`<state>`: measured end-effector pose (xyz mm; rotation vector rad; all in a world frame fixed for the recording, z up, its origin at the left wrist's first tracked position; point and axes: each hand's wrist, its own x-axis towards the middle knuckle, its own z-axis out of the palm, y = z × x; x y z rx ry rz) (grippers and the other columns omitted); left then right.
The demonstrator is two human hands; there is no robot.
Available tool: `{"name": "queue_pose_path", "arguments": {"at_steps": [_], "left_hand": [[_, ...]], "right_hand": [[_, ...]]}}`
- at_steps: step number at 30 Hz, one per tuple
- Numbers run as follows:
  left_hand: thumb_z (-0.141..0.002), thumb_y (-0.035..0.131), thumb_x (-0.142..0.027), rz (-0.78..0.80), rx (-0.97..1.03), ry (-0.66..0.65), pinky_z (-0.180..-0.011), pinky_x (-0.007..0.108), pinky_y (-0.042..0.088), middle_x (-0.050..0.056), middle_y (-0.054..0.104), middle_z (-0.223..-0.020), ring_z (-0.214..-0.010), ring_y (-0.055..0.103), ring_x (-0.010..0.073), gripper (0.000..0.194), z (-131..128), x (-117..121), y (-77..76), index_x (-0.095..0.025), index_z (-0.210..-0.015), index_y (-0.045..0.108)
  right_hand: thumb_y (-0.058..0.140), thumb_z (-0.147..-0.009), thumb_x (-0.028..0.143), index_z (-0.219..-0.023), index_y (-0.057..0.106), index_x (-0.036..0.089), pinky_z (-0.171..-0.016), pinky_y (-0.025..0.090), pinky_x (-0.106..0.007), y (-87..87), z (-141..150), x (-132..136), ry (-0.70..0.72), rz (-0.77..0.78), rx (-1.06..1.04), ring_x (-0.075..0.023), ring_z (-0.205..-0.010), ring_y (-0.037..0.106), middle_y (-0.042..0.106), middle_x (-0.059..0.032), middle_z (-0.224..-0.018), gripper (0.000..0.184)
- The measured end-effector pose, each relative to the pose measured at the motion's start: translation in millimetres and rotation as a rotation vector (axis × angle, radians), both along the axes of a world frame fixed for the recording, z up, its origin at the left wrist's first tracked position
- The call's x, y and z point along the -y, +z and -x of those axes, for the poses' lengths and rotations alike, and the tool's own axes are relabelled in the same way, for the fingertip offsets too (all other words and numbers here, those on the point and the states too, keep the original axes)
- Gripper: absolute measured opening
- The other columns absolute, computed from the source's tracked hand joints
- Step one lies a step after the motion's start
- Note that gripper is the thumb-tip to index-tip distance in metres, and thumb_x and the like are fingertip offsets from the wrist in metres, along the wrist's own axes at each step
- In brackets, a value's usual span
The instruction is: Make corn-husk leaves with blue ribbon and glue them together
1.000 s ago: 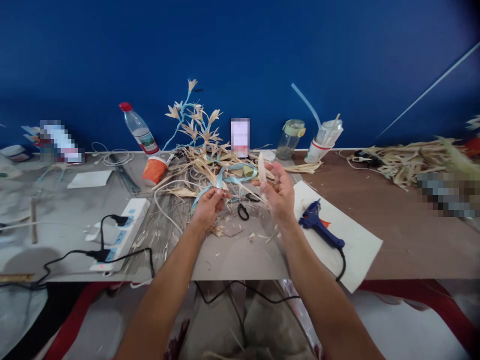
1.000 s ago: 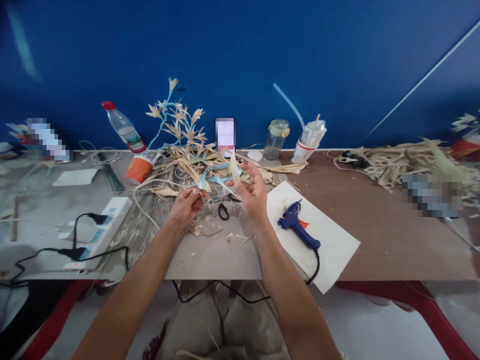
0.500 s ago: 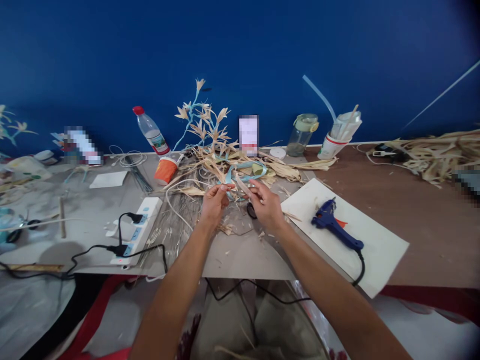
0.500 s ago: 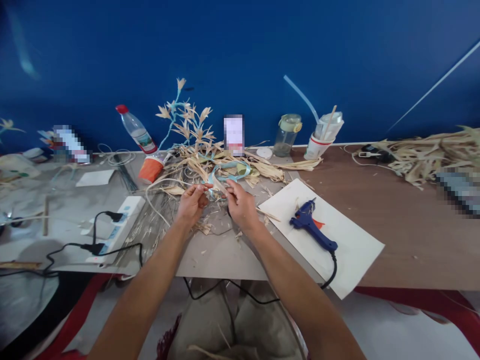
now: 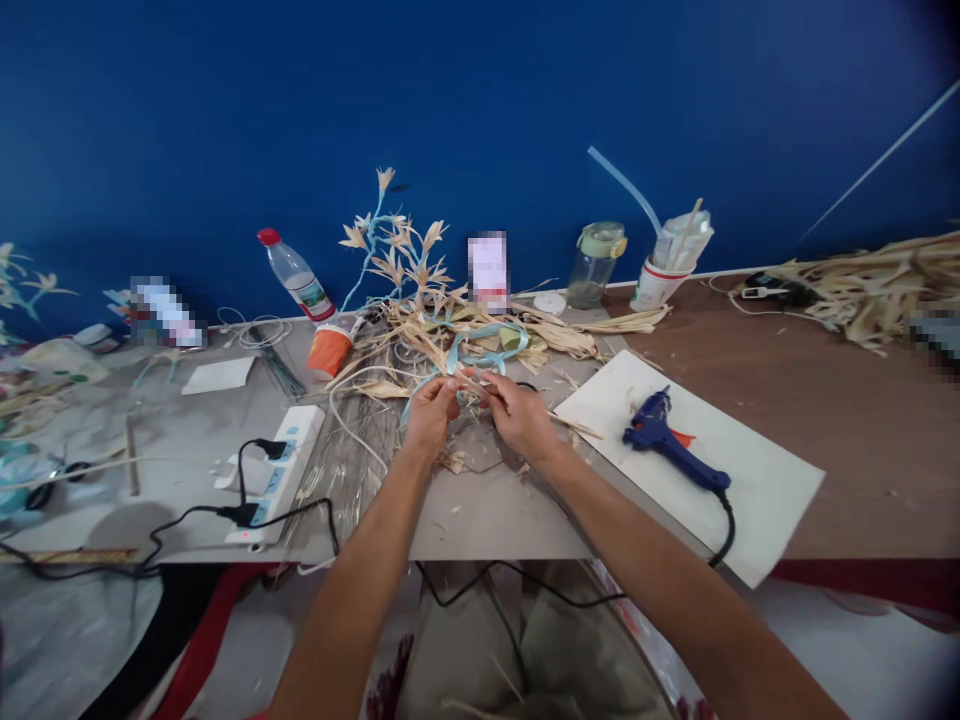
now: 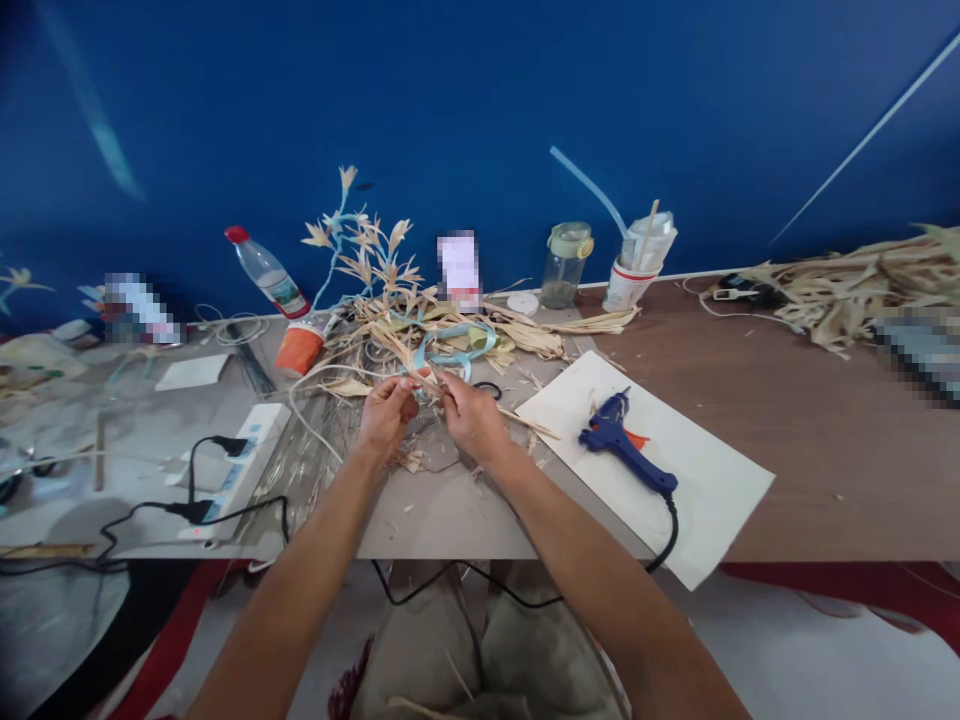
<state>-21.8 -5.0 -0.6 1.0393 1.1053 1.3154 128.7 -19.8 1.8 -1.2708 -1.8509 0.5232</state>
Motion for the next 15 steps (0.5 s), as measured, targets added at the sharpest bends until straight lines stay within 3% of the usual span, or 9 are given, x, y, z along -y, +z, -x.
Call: {"name": "queue_pose_path", "arguments": {"at_steps": [7, 15], "left_hand": [[-0.069, 0.065, -0.04, -0.093, 0.027, -0.022, -0.042, 0.021, 0.023, 0.004, 0.068, -0.091, -0.043, 0.028, 0.0019, 0.025, -0.8, -0.1, -1.3, -0.015, -0.071, 0.064], [-0.072, 0.063, -0.039, -0.096, -0.066, -0.046, -0.042, 0.022, 0.023, 0.006, 0.069, -0.095, -0.044, 0.029, 0.0026, 0.025, -0.5, 4.7, 4.4, -0.014, -0.076, 0.067]], "right_hand": [[0.043, -0.083, 0.017, -0.123, 0.055, 0.02, -0.077, 0.047, -0.027, -1.5, 0.1, -0.2, 0.048, 0.02, -0.033, -0.0169, -0.083, 0.065, 0.071, -0.0058, -0.095, 0.042], [0.041, -0.084, 0.018, -0.113, 0.063, 0.022, -0.075, 0.046, -0.025, 1.7, -3.6, -0.3, 0.128, 0.033, -0.061, -0.0153, -0.08, 0.064, 0.071, -0.0033, -0.092, 0.036]]}}
